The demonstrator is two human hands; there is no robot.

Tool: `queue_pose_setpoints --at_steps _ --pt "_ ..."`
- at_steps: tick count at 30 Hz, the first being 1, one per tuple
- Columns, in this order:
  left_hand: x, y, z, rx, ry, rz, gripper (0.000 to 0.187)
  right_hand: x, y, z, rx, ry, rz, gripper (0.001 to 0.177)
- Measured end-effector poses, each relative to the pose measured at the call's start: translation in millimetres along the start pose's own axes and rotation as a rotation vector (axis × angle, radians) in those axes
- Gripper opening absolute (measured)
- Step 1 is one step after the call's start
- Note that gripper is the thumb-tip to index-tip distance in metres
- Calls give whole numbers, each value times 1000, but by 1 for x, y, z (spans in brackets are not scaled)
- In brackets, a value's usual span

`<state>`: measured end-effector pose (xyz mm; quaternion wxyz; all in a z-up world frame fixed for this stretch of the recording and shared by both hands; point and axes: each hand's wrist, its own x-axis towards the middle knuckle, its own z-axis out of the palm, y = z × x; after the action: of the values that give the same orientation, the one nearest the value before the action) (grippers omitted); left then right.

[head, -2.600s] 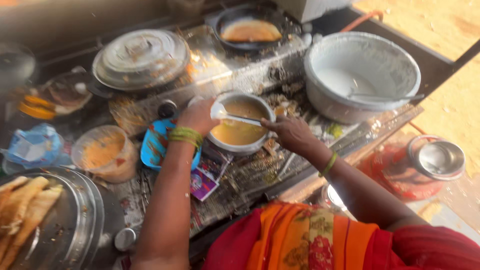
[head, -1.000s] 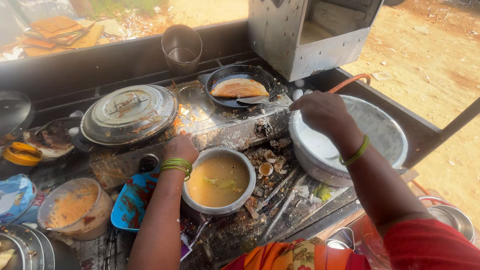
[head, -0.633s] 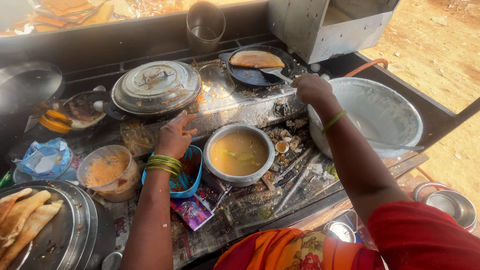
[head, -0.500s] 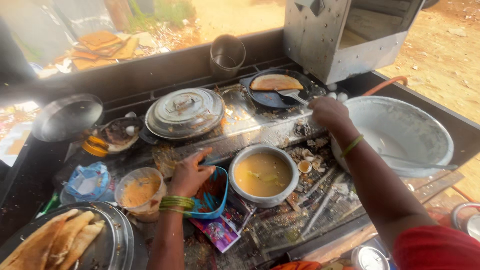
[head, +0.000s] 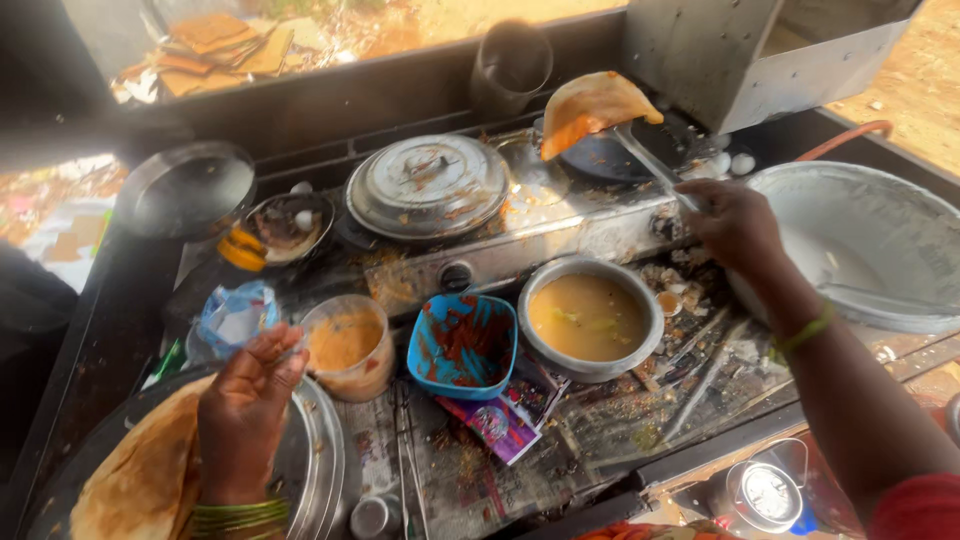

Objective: The person prepares dosa on a flat griddle at a street food stall. They pour batter, spread it, add fillings, fold the dosa, and transfer finished pieces to a plate. The person also handles a metal cup and places money inside it.

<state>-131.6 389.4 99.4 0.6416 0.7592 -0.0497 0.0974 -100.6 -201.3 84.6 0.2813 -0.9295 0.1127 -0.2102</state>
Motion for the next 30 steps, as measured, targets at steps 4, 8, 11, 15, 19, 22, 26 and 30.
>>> queue_pose_setpoints --at_steps 4,8,11,15,19,22,26,30 --pt "-18 -15 -61 -488 97 -177 45 -41 -43 14 743 -334 22 36" --pt "-24 -6 -108 -568 89 -311 73 -71 -130 44 792 -547 -167 33" --pt "-26 0 -137 -429 221 -438 82 -94 -207 71 821 -786 -310 29" --pt "-35 -15 -185 -230 266 -424 86 -126 -286 120 675 -966 -489 51" --pt "-59 -46 -216 -17 448 -417 82 -148 -319 143 523 -905 -903 48" --pt "-71 -59 -225 87 496 -396 81 -144 -316 128 457 -902 -971 46" --pt "-88 -56 -222 254 519 -361 80 -130 -279 90 299 -1080 -653 56" --pt "-105 -43 -230 497 518 -387 69 -131 -177 64 320 -1013 -243 66"
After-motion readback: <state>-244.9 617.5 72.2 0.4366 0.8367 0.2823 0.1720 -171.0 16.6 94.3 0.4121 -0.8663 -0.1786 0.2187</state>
